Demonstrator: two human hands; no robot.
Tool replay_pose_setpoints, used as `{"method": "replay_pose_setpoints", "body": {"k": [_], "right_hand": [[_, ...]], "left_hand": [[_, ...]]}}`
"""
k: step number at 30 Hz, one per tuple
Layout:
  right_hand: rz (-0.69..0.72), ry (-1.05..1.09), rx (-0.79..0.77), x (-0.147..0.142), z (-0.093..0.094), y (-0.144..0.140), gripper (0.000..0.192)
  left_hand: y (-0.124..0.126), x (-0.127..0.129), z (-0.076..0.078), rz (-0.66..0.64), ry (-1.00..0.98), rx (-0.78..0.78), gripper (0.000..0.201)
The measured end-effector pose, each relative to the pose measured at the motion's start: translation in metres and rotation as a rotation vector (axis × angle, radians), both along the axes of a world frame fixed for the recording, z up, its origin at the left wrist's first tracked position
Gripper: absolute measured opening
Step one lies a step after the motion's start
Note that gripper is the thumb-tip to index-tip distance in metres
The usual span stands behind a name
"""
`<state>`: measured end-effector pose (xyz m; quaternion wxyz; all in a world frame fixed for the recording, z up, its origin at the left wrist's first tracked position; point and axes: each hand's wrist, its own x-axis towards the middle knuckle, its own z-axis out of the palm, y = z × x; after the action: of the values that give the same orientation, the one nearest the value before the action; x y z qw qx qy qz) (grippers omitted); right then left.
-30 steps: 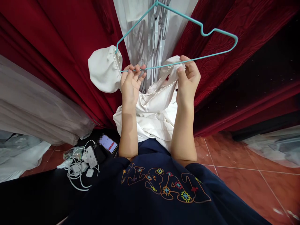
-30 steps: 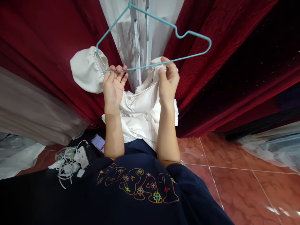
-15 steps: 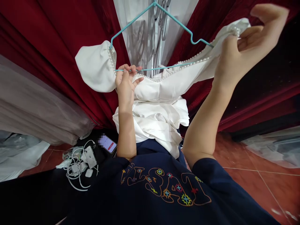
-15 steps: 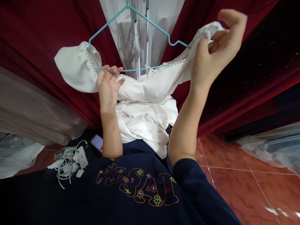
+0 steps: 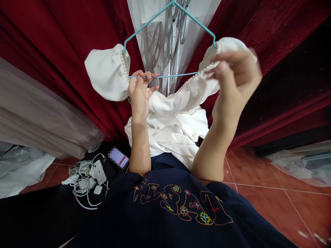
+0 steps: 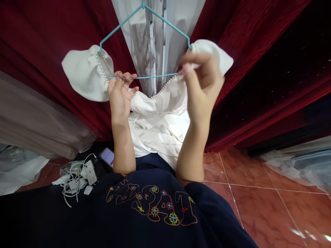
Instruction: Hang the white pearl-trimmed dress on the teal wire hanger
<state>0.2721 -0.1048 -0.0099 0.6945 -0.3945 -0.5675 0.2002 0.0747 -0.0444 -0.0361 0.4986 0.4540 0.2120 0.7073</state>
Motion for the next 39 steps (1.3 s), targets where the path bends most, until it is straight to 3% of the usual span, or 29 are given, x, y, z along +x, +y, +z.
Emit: {"method": "replay_pose_setpoints", "body": {"k": [2,3,7,10,15,23,28,31,34,36,39], "right_hand": [[0.03,0.049,-0.03,-0.006,-0.022,0.005,0.033],[-0.021,0.108,-0.011,-0.008,-0.032,0.01,0.038],[-0.221,0.28,0.005,-0.002,-0.05,0.038,0.033],[-0.232,0.218,-0.06,0.008,-0.052,0.054,0.04],[-0.27,0.109,-0.149,0.016,-0.052,0.066,0.032],[-0.156,0.04,-0.018,-0.003,-0.052,0.071,0.042],[-0.183,0.129,0.053,-0.009,-0.058,0.062,0.044],[-0.093,0.125,0.018,-0.014,-0.05,0.044,0.042],[0.124,0.025,-0.112,-0.024,-0.043,0.033,0.04],[0.241,0.007,-0.211,-0.031,-0.044,0.036,0.038],[0.295,0.164,-0.268,-0.037,-0.05,0.049,0.038]], "left_hand": [[0.0,-0.001,0.0,0.029,0.034,-0.034,0.013],[0.0,-0.001,0.0,0.043,0.05,-0.053,0.012],[0.002,0.001,-0.001,0.093,0.094,-0.098,0.012],[0.001,0.003,-0.001,0.136,0.121,-0.099,0.012],[0.0,0.005,-0.002,0.14,0.132,-0.085,0.012],[-0.002,0.004,-0.004,0.12,0.1,-0.052,0.012],[-0.002,0.005,-0.001,0.094,0.077,-0.096,0.013],[-0.003,0.006,0.001,0.089,0.071,-0.078,0.013],[-0.004,0.007,0.0,0.069,0.046,-0.031,0.012],[-0.005,0.007,-0.002,0.065,0.045,-0.021,0.011],[-0.006,0.008,-0.003,0.071,0.05,-0.032,0.012]]}}
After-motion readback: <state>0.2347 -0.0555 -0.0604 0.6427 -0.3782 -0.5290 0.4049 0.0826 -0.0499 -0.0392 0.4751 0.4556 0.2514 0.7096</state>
